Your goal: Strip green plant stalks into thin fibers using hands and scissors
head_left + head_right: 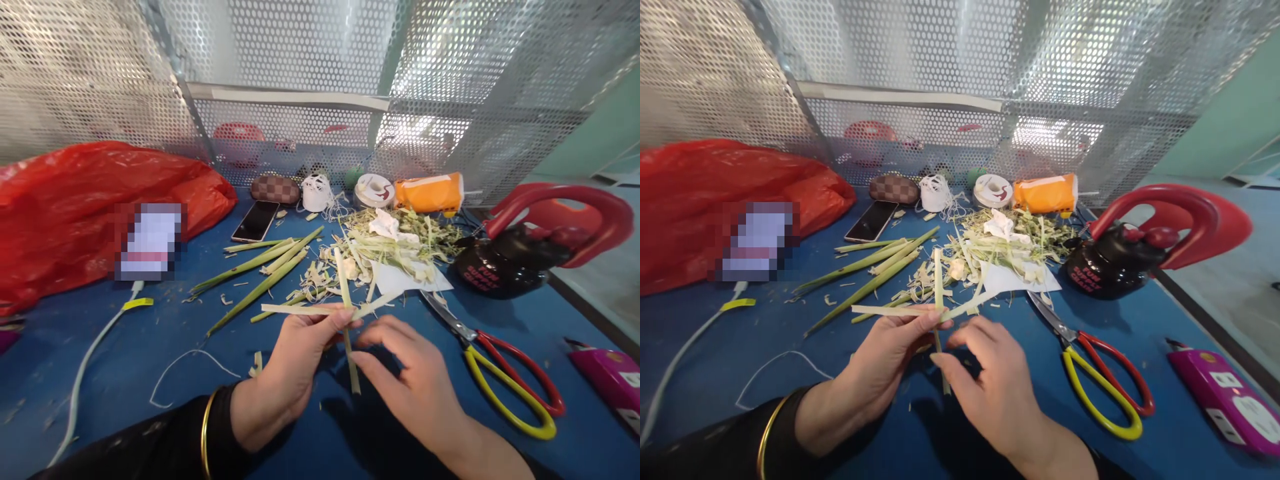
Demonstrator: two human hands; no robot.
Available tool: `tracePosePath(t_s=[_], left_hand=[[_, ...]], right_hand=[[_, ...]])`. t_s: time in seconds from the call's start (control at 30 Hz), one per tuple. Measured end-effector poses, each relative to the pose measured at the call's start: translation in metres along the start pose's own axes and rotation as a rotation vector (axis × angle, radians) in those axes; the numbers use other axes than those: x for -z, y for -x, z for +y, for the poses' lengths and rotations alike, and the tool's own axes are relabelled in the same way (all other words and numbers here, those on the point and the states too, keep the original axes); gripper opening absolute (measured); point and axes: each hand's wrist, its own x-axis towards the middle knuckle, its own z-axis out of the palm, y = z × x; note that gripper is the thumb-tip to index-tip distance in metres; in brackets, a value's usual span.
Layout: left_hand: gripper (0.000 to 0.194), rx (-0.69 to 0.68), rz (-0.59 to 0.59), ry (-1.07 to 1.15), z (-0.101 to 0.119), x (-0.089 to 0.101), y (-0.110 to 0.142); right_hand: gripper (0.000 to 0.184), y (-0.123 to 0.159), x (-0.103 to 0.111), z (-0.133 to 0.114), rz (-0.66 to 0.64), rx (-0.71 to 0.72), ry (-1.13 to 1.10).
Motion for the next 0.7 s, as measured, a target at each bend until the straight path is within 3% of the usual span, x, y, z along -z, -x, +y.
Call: tracePosePath(t_s=[0.13,0.3,0.53,0.7], left_hand=[[0.011,-0.043,-0.065,0.015,-0.0018,0.0002,0.0019],[0.014,-0.021,-0.19,-0.009,-0.0042,0.0006,0.0029],[0.017,-0.077,-0.118,-0.024,0.0001,-0.0032,0.0033],[0.023,-0.014,0.044,-0.023,0.0005,-0.0009,0.0006]], right_hand=[[0.012,0.0018,-0.0127,0.0027,-0.081,-0.153,-0.099],[0.017,-0.0016,-0.0113,0.0038,-0.062,-0.186,-0.201],[0.019,0.0006,-0.008,0.0014,-0.12,-0.225,-0.27],[0.02,0.0006,-0.0073,0.0008,-0.172,-0.202,-0.32]])
